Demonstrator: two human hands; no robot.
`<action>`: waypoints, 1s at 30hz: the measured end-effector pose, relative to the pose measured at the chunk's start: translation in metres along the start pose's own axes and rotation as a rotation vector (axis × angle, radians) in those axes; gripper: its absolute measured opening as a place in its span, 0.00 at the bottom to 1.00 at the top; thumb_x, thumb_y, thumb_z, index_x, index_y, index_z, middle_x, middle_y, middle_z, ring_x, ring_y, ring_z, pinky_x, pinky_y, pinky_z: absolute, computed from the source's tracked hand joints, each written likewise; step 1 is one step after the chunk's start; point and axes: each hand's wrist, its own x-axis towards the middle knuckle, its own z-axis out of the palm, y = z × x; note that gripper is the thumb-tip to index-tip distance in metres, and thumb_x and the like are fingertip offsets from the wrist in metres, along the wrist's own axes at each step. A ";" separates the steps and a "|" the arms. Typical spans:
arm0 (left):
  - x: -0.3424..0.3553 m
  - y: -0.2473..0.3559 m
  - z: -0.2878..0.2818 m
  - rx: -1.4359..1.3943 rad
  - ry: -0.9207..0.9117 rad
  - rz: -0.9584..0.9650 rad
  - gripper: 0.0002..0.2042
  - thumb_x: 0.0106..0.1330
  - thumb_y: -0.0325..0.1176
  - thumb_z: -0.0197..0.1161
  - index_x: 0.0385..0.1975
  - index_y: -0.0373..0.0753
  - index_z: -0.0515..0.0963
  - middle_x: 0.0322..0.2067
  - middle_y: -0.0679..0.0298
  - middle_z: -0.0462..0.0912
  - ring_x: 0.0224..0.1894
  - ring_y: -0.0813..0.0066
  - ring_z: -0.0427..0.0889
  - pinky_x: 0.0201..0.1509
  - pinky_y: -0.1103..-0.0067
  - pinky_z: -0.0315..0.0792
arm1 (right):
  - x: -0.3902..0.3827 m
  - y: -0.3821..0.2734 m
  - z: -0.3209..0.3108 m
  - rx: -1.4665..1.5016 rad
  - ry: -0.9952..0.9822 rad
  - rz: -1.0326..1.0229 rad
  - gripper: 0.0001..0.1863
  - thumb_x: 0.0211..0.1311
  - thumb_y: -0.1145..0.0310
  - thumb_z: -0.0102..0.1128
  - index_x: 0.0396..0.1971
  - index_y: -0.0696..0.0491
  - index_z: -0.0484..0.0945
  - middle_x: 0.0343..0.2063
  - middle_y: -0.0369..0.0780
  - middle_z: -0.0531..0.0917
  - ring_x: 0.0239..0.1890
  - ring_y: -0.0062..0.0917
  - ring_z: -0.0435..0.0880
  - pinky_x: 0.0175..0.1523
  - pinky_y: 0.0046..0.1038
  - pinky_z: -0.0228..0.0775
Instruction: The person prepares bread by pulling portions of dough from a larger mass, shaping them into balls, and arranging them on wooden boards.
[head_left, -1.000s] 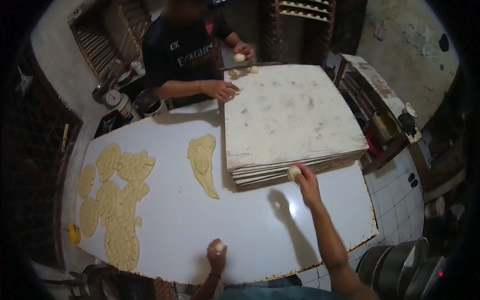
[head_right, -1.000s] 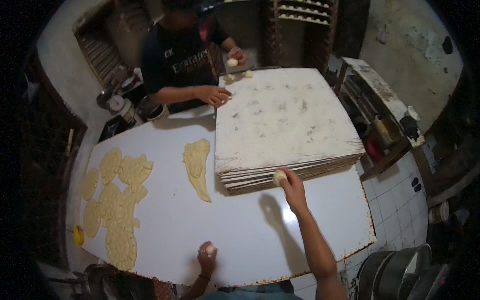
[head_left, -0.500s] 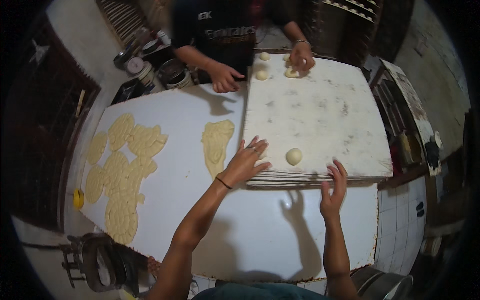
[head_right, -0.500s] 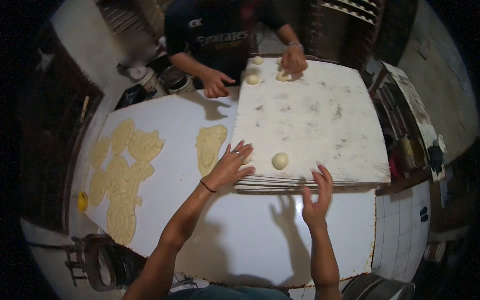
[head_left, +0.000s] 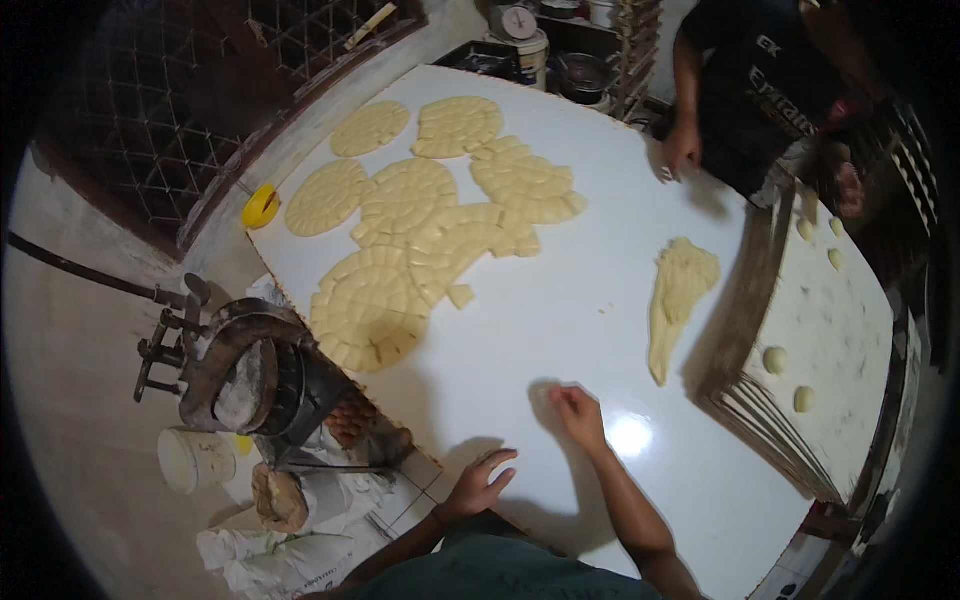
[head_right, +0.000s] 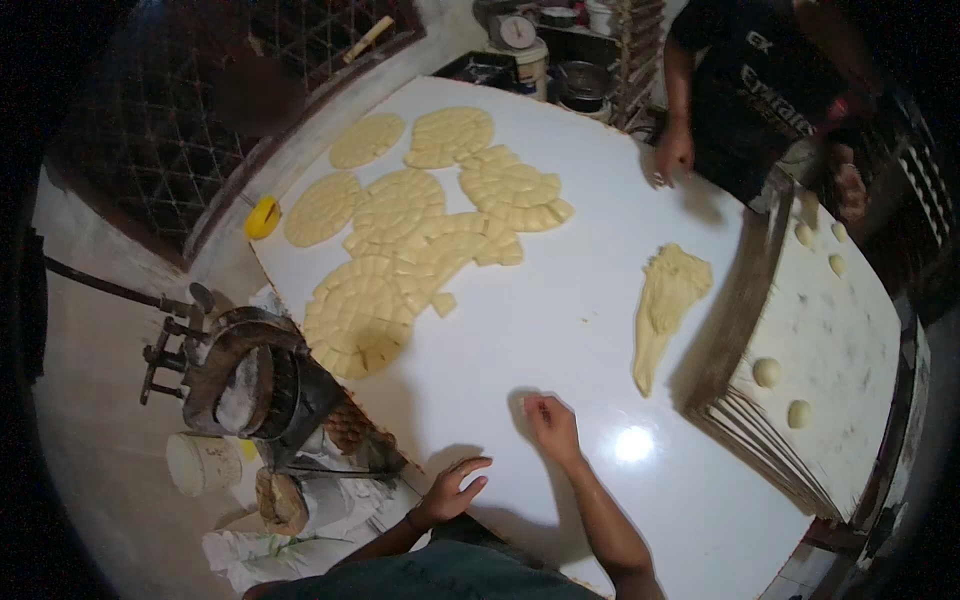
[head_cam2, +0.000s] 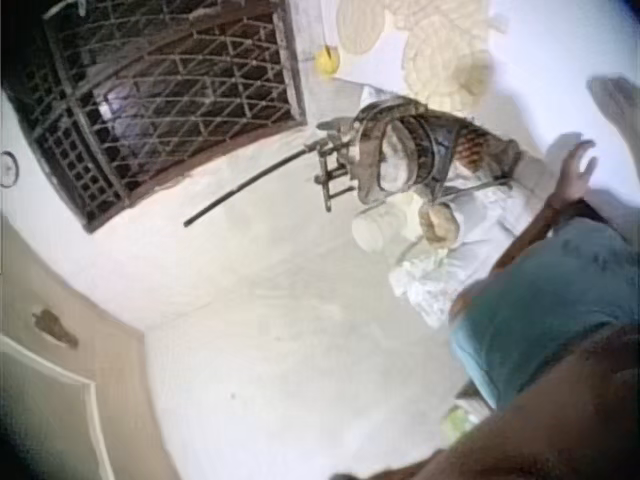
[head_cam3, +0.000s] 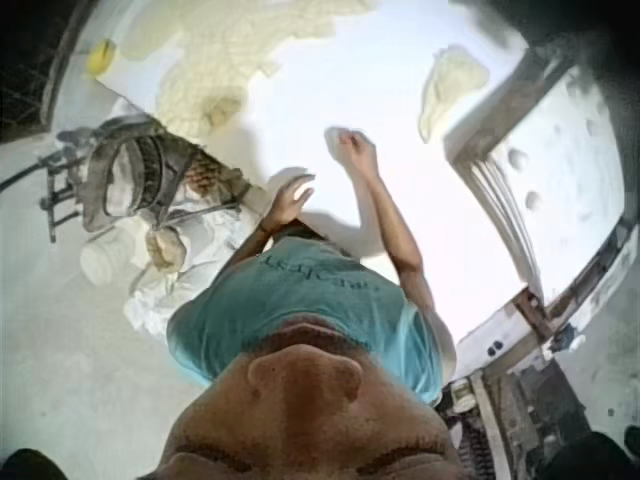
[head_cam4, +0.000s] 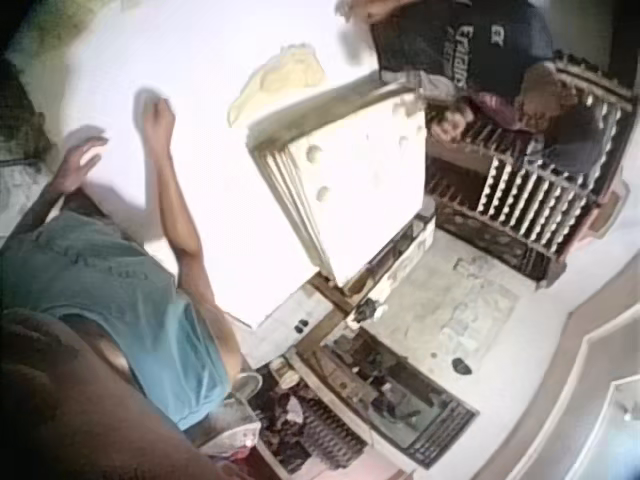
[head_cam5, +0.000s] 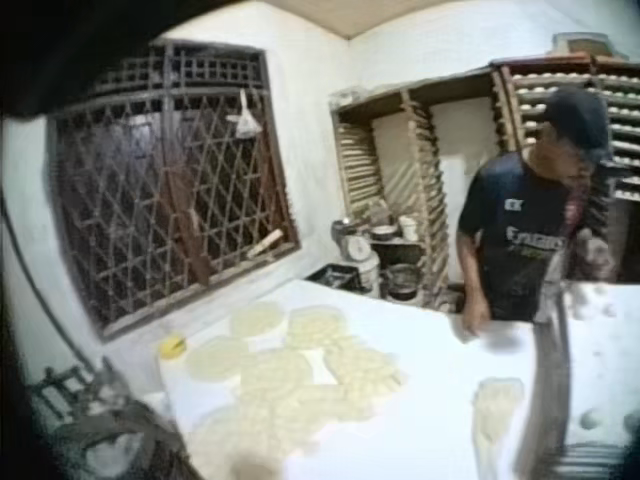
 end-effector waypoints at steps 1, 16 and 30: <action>-0.010 -0.014 -0.019 -0.005 0.055 -0.071 0.15 0.64 0.32 0.58 0.49 0.34 0.73 0.47 0.52 0.77 0.53 0.57 0.74 0.57 0.70 0.66 | 0.040 -0.003 0.025 -0.020 0.009 -0.107 0.12 0.64 0.66 0.55 0.36 0.61 0.78 0.29 0.40 0.82 0.32 0.22 0.80 0.38 0.22 0.72; 0.234 -0.084 -0.203 0.804 0.149 0.333 0.24 0.49 0.35 0.69 0.45 0.32 0.73 0.43 0.49 0.75 0.50 0.53 0.70 0.56 0.66 0.64 | 0.085 -0.008 0.124 -0.212 -0.008 0.015 0.20 0.51 0.63 0.63 0.43 0.57 0.74 0.36 0.47 0.81 0.40 0.35 0.81 0.45 0.31 0.72; 0.122 0.009 0.100 0.632 -0.348 0.768 0.10 0.51 0.41 0.65 0.22 0.41 0.78 0.29 0.63 0.80 0.37 0.62 0.76 0.41 0.67 0.68 | -0.382 0.115 -0.145 -1.078 1.077 0.340 0.10 0.44 0.73 0.59 0.28 0.59 0.70 0.28 0.45 0.70 0.38 0.40 0.69 0.44 0.37 0.62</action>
